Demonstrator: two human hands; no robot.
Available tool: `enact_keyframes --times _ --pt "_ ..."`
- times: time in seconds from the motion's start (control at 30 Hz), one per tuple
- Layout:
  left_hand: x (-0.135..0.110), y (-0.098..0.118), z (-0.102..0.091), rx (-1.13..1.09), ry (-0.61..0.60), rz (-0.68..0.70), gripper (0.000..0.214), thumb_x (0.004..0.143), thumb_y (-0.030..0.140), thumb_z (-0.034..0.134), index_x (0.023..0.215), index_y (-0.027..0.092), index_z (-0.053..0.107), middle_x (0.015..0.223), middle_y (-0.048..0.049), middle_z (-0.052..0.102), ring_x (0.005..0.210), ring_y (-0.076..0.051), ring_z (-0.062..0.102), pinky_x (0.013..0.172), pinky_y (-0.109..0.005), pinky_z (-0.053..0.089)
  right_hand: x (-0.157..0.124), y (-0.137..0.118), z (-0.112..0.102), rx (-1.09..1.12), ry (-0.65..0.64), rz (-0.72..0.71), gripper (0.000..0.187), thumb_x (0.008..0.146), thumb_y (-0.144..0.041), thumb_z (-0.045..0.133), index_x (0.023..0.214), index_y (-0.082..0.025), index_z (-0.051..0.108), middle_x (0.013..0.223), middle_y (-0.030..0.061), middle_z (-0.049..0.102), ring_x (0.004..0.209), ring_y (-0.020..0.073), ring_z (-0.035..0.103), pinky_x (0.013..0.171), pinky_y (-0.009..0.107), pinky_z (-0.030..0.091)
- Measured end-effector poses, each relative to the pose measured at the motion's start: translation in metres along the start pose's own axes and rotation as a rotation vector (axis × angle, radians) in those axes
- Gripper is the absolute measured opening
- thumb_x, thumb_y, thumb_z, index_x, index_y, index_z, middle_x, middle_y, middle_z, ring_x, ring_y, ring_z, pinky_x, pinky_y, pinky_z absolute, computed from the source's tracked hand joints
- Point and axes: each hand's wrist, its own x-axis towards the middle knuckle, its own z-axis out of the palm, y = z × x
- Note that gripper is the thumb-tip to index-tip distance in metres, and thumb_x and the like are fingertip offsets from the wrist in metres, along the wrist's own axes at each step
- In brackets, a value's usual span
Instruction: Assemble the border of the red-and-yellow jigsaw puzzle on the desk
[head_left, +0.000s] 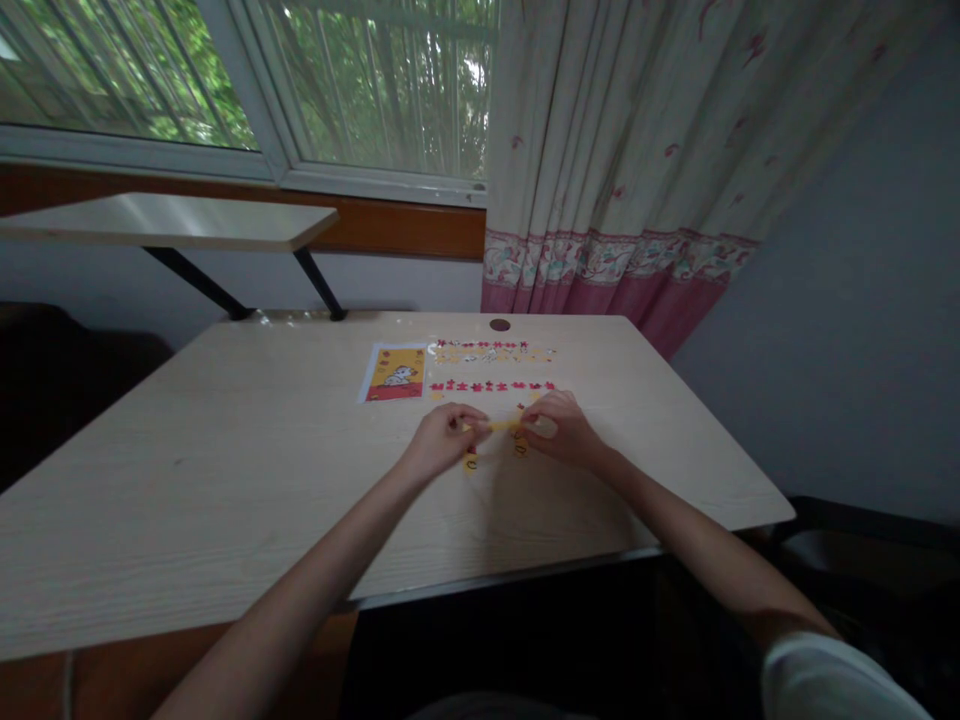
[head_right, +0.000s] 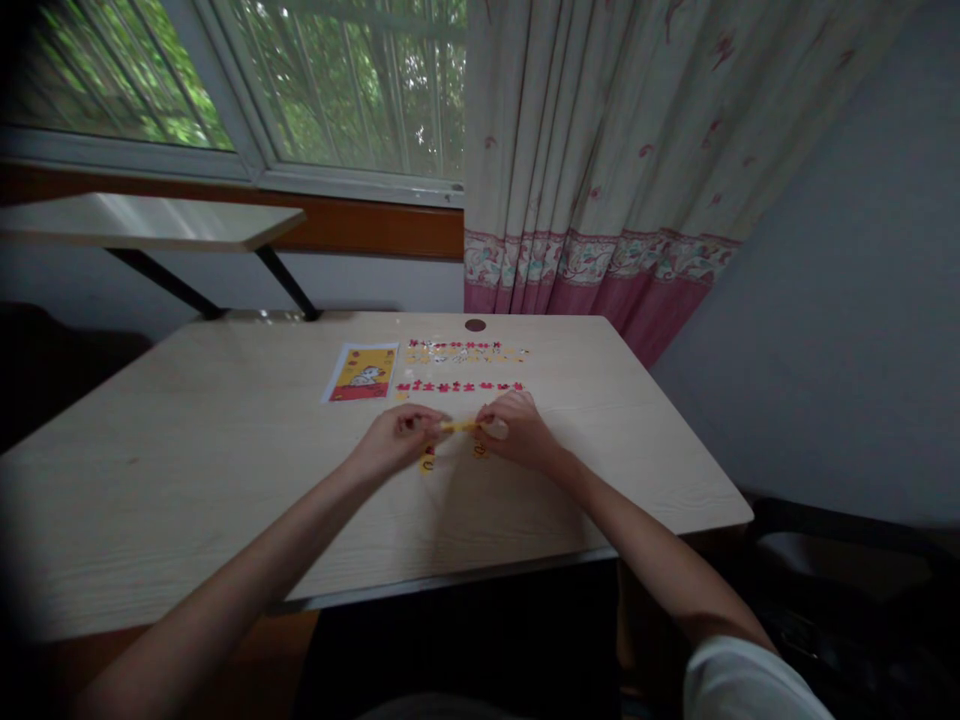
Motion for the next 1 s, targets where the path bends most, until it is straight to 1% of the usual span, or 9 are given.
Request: enact_keyframes --times 0.07,0.1,0.2,0.3,0.43,0.57,0.63,0.73,1.0 --pt "-0.005 -0.007 -0.017 0.284 -0.008 0.189 0.022 0.073 0.036 0.064 0.087 0.019 0.070 0.088 -0.0076 0.066 0.085 -0.021 0.057 0.080 -0.037 0.042 -0.011 0.002 -0.004 0.019 -0.102 -0.020 0.013 0.077 -0.033 0.060 0.082 -0.021 0.063 0.080 0.0009 0.065 0.080 0.0160 0.057 0.081 0.031 0.035" --pt "-0.008 -0.011 -0.025 0.382 -0.016 0.258 0.023 0.076 0.037 0.062 0.089 0.020 0.069 0.091 -0.0078 0.065 0.089 -0.022 0.056 0.084 -0.038 0.040 -0.017 0.003 -0.005 0.021 -0.149 -0.028 0.013 0.077 -0.033 0.060 0.083 -0.021 0.063 0.080 0.0008 0.066 0.081 0.0161 0.057 0.081 0.031 0.035" --pt "-0.015 -0.022 -0.038 0.566 -0.048 0.353 0.030 0.082 0.040 0.056 0.100 0.019 0.067 0.097 -0.0094 0.061 0.093 -0.023 0.052 0.085 -0.038 0.040 -0.030 0.004 -0.003 0.016 -0.244 -0.040 0.014 0.078 -0.033 0.060 0.084 -0.021 0.064 0.083 0.0016 0.066 0.083 0.0167 0.057 0.083 0.033 0.035" --pt "-0.018 -0.028 -0.039 0.674 -0.091 0.395 0.037 0.083 0.044 0.054 0.110 0.021 0.063 0.103 -0.0094 0.057 0.095 -0.024 0.049 0.086 -0.038 0.039 -0.035 0.004 0.000 0.013 -0.254 -0.016 0.013 0.078 -0.032 0.061 0.085 -0.021 0.064 0.083 0.0018 0.066 0.084 0.0167 0.057 0.083 0.033 0.036" --pt "-0.018 -0.028 -0.036 0.725 -0.123 0.426 0.041 0.084 0.049 0.051 0.114 0.022 0.060 0.105 -0.0089 0.054 0.095 -0.024 0.047 0.086 -0.040 0.039 -0.035 0.001 0.001 0.009 -0.243 -0.002 0.014 0.077 -0.032 0.062 0.085 -0.021 0.064 0.083 0.0024 0.066 0.084 0.0174 0.057 0.083 0.035 0.037" --pt "-0.019 -0.027 -0.037 0.725 -0.151 0.457 0.045 0.083 0.053 0.051 0.116 0.023 0.058 0.106 -0.0095 0.053 0.095 -0.025 0.047 0.084 -0.040 0.039 -0.035 -0.001 0.001 0.003 -0.201 -0.046 0.019 0.079 -0.034 0.060 0.093 -0.022 0.064 0.095 0.0044 0.066 0.093 0.0193 0.056 0.085 0.036 0.038" --pt "-0.019 -0.028 -0.037 0.730 -0.158 0.465 0.047 0.082 0.055 0.051 0.116 0.022 0.058 0.107 -0.0098 0.053 0.095 -0.025 0.046 0.084 -0.041 0.039 -0.035 -0.002 0.002 0.006 -0.193 -0.085 0.018 0.082 -0.035 0.058 0.095 -0.023 0.064 0.100 0.0039 0.066 0.095 0.0186 0.057 0.087 0.036 0.038" --pt "-0.020 -0.029 -0.036 0.750 -0.168 0.461 0.049 0.082 0.056 0.051 0.117 0.022 0.058 0.107 -0.0103 0.052 0.095 -0.026 0.046 0.083 -0.040 0.039 -0.034 -0.001 0.004 0.002 -0.201 -0.121 0.015 0.084 -0.034 0.055 0.091 -0.024 0.065 0.099 0.0021 0.068 0.095 0.0171 0.058 0.089 0.035 0.037" --pt "-0.020 -0.028 -0.036 0.772 -0.170 0.458 0.050 0.082 0.056 0.050 0.117 0.022 0.058 0.108 -0.0105 0.052 0.096 -0.026 0.046 0.083 -0.040 0.040 -0.035 0.004 0.005 -0.022 -0.192 -0.143 0.016 0.085 -0.034 0.054 0.087 -0.024 0.067 0.099 0.0016 0.070 0.095 0.0176 0.059 0.088 0.036 0.037"
